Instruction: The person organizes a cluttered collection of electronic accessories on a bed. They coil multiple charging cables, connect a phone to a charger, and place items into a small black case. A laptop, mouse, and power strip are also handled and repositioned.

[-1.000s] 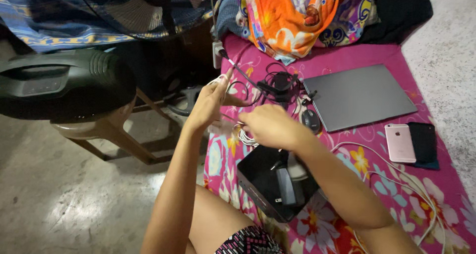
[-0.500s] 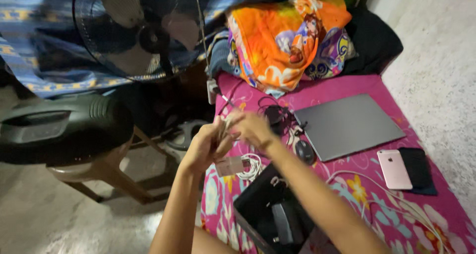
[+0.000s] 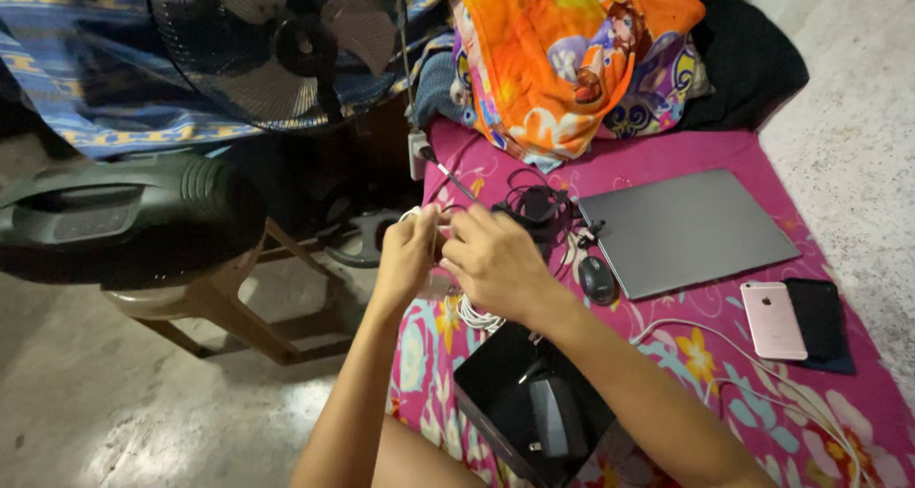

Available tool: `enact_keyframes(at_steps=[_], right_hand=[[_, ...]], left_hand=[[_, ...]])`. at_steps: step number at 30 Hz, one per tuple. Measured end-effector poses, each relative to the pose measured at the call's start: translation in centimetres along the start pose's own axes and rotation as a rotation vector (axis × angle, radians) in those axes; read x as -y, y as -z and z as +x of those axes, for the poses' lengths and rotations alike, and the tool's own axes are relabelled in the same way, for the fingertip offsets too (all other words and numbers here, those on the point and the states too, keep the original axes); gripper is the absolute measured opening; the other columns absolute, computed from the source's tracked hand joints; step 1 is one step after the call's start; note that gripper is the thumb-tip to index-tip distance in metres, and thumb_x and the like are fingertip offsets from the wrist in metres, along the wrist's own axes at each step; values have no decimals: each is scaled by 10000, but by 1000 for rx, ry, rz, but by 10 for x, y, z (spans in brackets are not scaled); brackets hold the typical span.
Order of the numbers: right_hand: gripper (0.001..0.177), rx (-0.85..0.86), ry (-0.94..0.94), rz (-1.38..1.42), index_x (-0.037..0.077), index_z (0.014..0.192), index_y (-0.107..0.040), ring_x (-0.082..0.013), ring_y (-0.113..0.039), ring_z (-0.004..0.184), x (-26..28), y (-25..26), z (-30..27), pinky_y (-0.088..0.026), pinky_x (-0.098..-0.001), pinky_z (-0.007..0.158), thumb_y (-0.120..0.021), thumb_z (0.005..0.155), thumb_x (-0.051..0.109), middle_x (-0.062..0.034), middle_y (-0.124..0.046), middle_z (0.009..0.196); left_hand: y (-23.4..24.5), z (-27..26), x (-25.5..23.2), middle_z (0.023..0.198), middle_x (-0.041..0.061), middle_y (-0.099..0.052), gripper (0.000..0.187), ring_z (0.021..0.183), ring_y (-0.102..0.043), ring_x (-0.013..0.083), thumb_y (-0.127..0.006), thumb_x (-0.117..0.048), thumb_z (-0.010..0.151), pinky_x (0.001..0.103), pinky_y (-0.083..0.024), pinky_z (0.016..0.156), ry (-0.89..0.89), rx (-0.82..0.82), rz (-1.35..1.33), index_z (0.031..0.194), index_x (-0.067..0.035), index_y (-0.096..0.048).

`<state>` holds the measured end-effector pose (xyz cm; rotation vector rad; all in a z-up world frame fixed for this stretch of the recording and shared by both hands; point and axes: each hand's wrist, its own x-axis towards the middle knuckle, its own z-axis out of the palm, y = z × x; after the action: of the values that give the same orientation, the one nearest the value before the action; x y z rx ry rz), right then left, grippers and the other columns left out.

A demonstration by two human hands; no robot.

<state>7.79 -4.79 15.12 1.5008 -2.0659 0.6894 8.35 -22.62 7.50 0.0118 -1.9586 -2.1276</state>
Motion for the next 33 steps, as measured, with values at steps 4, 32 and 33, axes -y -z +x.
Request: enact_keyframes(at_steps=[4, 32, 33], right_hand=[[150, -120, -81, 315, 27, 904, -638, -305, -673, 826, 3, 7, 3, -541, -404, 721, -742, 824, 100, -138, -631, 1142], [405, -473, -209, 199, -22, 1253, -596, -362, -679, 1007, -28, -16, -15, -561, -405, 850, -598, 850, -64, -193, -669, 1140], [377, -462, -233, 206, -7, 1242, -623, -341, -685, 987, -27, -17, -14, -571, -391, 843, -606, 870, -65, -177, -651, 1121]], left_hand=[[-8, -4, -3, 659, 27, -592, 677, 471, -434, 76, -363, -661, 1015, 256, -294, 414, 195, 95, -100, 1021, -62, -679], [-71, -2, -34, 594, 69, -569, 323, 551, -460, 72, -669, -204, 948, 328, -365, 481, -114, -338, 147, 794, 70, -746], [-69, -3, -36, 578, 107, -572, 322, 519, -491, 92, -664, -202, 934, 329, -401, 497, -162, -354, 261, 781, 73, -732]])
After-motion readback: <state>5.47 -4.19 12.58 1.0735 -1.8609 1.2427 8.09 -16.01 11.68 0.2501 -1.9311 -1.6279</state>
